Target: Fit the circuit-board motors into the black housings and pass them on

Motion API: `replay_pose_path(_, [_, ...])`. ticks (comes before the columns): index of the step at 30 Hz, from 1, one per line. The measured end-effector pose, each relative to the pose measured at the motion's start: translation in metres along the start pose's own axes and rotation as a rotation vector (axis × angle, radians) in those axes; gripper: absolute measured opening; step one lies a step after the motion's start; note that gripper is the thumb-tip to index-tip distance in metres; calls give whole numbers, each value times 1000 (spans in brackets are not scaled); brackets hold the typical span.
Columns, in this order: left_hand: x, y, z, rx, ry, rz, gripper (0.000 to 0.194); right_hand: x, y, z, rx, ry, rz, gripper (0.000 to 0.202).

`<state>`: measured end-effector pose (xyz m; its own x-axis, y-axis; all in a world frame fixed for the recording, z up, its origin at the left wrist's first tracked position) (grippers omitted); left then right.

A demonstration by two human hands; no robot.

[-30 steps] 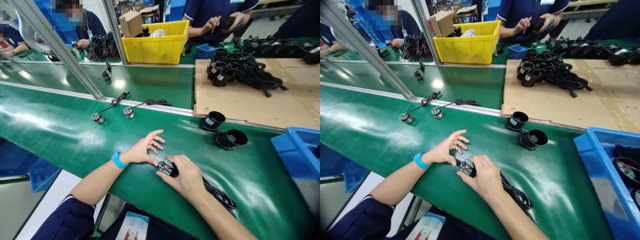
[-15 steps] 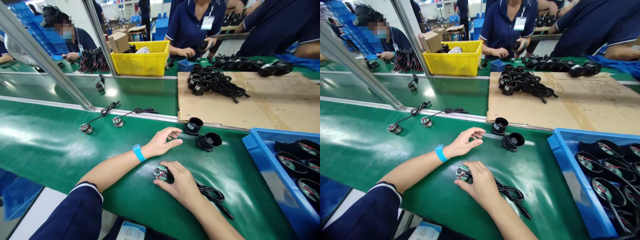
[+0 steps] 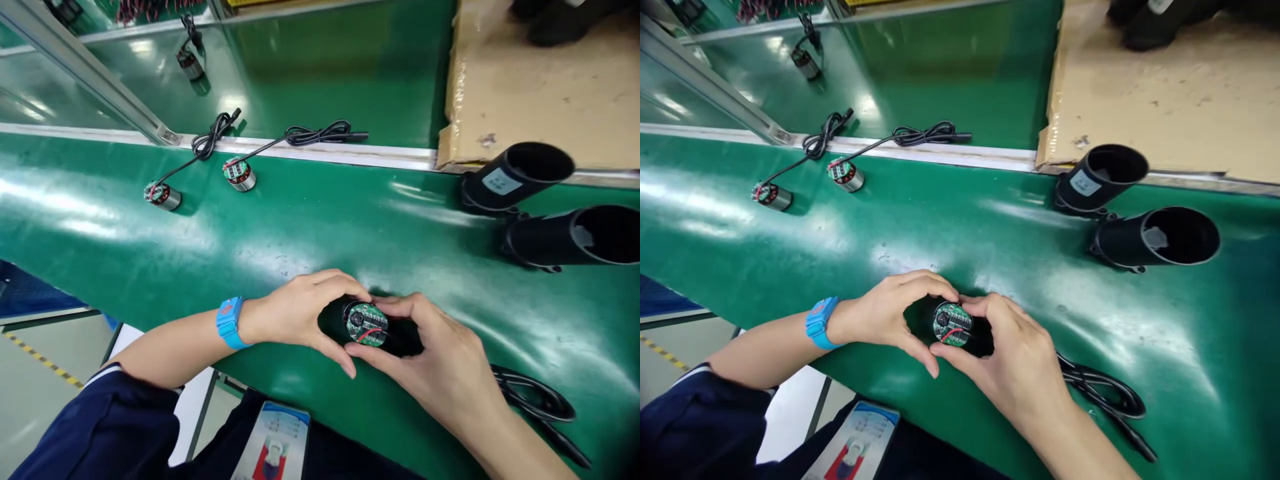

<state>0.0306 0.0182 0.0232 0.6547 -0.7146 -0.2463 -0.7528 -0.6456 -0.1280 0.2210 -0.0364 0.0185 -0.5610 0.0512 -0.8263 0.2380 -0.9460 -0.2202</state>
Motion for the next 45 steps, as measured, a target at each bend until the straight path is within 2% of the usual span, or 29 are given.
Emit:
replay_pose_path(4, [1, -1, 0, -43, 13, 24, 60, 0, 3, -1, 12, 2, 1, 48])
replay_pose_path(13, [2, 1, 5, 50, -1, -20, 55, -3, 3, 3, -61, 93, -37, 37])
replay_pose_path(17, [1, 0, 1, 21, 52, -9, 57, -2, 3, 5, -80, 134, -66, 39])
replay_pose_path(21, [-1, -3, -5, -88, 155, 12, 26, -2, 2, 6, -63, 143, -103, 41])
replay_pose_path(25, [-2, -6, -8, -150, 142, -17, 16, -2, 1, 7, -82, 139, -120, 42])
replay_pose_path(31, [-4, -9, -8, -136, 112, 18, 14, -2, 1, 9, -84, 150, -113, 41])
replay_pose_path(38, [-6, -10, -2, 63, -55, 119, 22, -3, 1, 12, -71, 181, -137, 44])
replay_pose_path(42, [-6, -10, -2, 56, -92, 119, 24, -1, 1, 10, -60, 156, -133, 45])
replay_pose_path(45, [-7, -7, -6, 20, -18, 86, 26, 1, 2, 9, -49, 154, -143, 46])
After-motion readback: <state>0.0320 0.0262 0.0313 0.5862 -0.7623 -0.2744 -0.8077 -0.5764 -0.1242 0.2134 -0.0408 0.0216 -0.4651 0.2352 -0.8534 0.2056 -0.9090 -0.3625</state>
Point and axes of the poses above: each hand's wrist, its own y-axis away from the middle knuckle, its own x-axis out of the palm, z = x × y, the point moved 3 cm from there along -y, towards the middle knuckle, and after that the axes turned 14 degrees about y, right-handed, at the moved point
